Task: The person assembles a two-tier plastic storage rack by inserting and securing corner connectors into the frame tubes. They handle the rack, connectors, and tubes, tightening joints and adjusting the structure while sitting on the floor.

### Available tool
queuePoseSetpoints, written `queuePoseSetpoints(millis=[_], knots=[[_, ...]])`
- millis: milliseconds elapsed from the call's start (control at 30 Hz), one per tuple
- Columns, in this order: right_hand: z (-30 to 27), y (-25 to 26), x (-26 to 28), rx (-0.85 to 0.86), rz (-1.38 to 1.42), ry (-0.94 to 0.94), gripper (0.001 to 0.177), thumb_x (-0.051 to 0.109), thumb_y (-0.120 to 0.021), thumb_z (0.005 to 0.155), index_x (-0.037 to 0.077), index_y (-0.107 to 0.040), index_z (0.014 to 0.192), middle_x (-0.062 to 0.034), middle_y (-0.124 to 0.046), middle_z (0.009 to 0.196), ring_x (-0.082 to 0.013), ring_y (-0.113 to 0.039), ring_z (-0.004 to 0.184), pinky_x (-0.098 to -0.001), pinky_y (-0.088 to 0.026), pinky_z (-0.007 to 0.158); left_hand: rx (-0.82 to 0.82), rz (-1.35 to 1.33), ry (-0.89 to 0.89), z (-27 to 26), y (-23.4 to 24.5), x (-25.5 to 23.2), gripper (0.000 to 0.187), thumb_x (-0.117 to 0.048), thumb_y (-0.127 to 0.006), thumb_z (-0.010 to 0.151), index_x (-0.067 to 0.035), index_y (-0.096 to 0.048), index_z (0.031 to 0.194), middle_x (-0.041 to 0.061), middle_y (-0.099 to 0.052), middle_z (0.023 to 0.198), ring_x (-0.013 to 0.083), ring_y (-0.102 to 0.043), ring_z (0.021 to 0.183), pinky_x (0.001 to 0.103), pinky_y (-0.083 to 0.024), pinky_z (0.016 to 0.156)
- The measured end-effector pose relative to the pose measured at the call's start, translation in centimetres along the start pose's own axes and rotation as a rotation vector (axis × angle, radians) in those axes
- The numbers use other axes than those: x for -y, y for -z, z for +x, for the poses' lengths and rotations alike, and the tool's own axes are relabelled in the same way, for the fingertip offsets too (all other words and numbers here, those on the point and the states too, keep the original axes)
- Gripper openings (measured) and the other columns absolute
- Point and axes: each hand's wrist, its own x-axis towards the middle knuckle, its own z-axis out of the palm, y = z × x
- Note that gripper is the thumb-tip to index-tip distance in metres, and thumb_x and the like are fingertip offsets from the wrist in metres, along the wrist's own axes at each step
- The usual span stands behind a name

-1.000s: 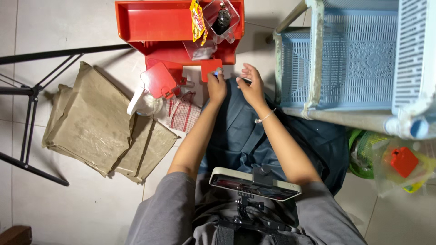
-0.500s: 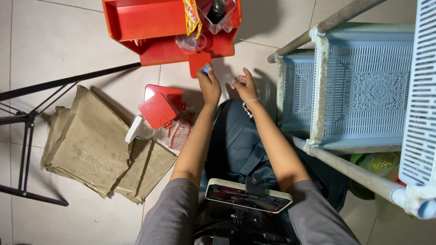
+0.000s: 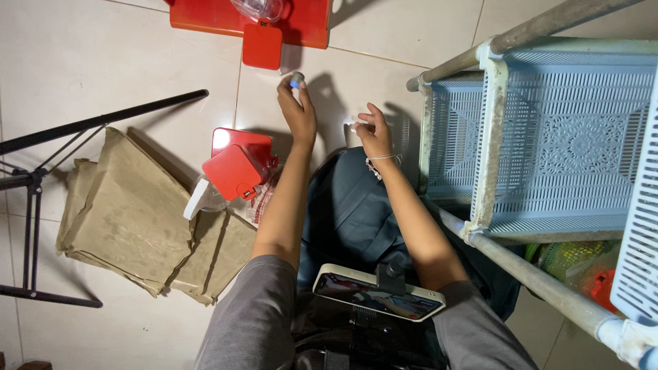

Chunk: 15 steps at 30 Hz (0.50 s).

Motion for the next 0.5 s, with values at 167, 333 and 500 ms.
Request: queuePoseSetpoints(millis=[167, 333, 500], knots=[[-0.7, -0.2, 0.6, 0.048, -0.213, 0.088, 0.056, 0.008, -0.07, 0.095, 0.008, -0.049, 0.147, -0.0119, -0.073, 0.124, -0.0151, -0.069, 0.095, -0.0297, -0.057, 0.084, 0.127, 0.074, 0.277, -5.9, 1.2, 4.3, 0.045, -0.009, -0.063, 0.101, -0.001, -0.046, 0.142, 0.018, -0.052, 0.133, 0.0278, -0.061, 0.114, 0.037, -0.053, 0.1], [-0.8, 0.1, 0.4, 0.038, -0.219, 0.15, 0.053, 0.01, -0.071, 0.095, 0.008, -0.051, 0.144, -0.0114, -0.075, 0.117, -0.0163, -0.071, 0.091, -0.0298, -0.058, 0.081, 0.2, -0.073, 0.074, -8.8, 2.2, 8.2, 0.073, 0.006, -0.064, 0.092, -0.004, -0.031, 0.156, 0.019, -0.045, 0.145, 0.0327, -0.055, 0.134, 0.039, -0.047, 0.113], [-4.1, 1.0, 1.8, 0.054, -0.306, 0.204, 0.045, 0.012, -0.071, 0.095, 0.008, -0.057, 0.137, -0.01, -0.076, 0.114, -0.0187, -0.073, 0.092, -0.0307, -0.059, 0.083, 0.403, -0.139, 0.087, -9.8, 4.7, 8.3, 0.078, 0.009, -0.063, 0.091, -0.009, -0.027, 0.158, 0.019, -0.034, 0.155, 0.036, -0.043, 0.144, 0.047, -0.045, 0.114]])
